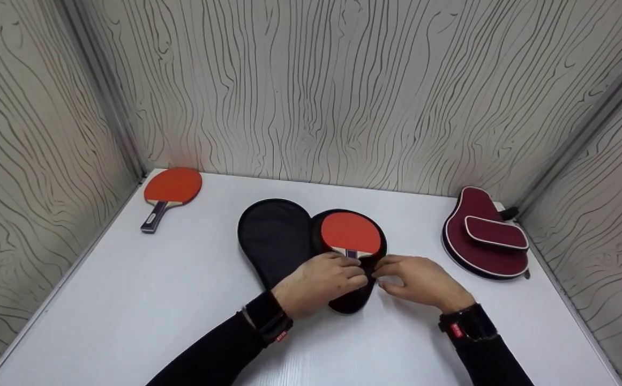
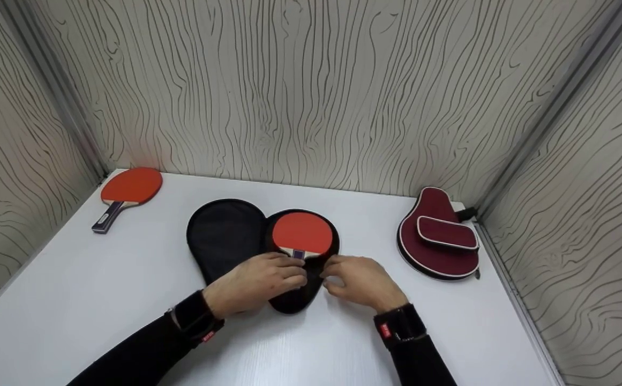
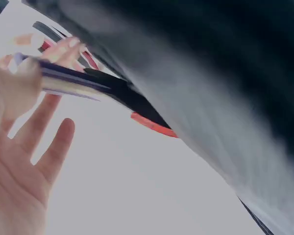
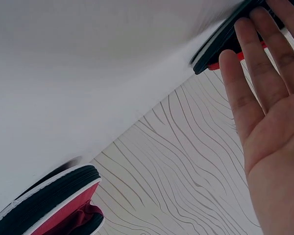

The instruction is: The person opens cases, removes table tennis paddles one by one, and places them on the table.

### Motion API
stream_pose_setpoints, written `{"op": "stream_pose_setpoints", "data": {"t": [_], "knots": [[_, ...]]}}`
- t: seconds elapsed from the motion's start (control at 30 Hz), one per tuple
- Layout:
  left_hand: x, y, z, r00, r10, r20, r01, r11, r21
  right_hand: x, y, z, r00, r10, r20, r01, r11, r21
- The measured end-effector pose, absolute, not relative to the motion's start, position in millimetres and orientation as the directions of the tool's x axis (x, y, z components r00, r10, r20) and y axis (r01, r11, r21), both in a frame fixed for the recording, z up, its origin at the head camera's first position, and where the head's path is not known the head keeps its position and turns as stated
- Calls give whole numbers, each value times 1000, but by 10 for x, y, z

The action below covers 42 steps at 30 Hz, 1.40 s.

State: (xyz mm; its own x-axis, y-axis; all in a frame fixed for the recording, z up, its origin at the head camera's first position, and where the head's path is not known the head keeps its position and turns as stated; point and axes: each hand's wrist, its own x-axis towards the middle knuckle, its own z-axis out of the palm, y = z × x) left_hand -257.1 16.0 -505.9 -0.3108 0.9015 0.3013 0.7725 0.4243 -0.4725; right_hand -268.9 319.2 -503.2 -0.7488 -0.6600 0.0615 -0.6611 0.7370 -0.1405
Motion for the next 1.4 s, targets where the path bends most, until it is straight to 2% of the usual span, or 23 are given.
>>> {"op": "stream_pose_setpoints", "data": {"t": [0.23, 0.9, 1.13, 1.4], "knots": [[-2618, 126, -4970, -287, 865, 412, 734, 475, -486, -2686, 3199, -5034, -750, -658, 66, -660, 740, -127], [-2689, -27, -4804, -384, 739, 553, 661, 638, -394, -2693, 3207, -5053, -731, -676, 94, -682, 719, -137], [-2718, -126, -4704, -396, 705, 588, 634, 673, -381, -2676, 3205, -5050, -734, -672, 100, -679, 720, -142], [-2756, -261, -4581, -421, 662, 620, 645, 699, -308, -2676, 3199, -5049, -726, -679, 108, -687, 714, -131]]}}
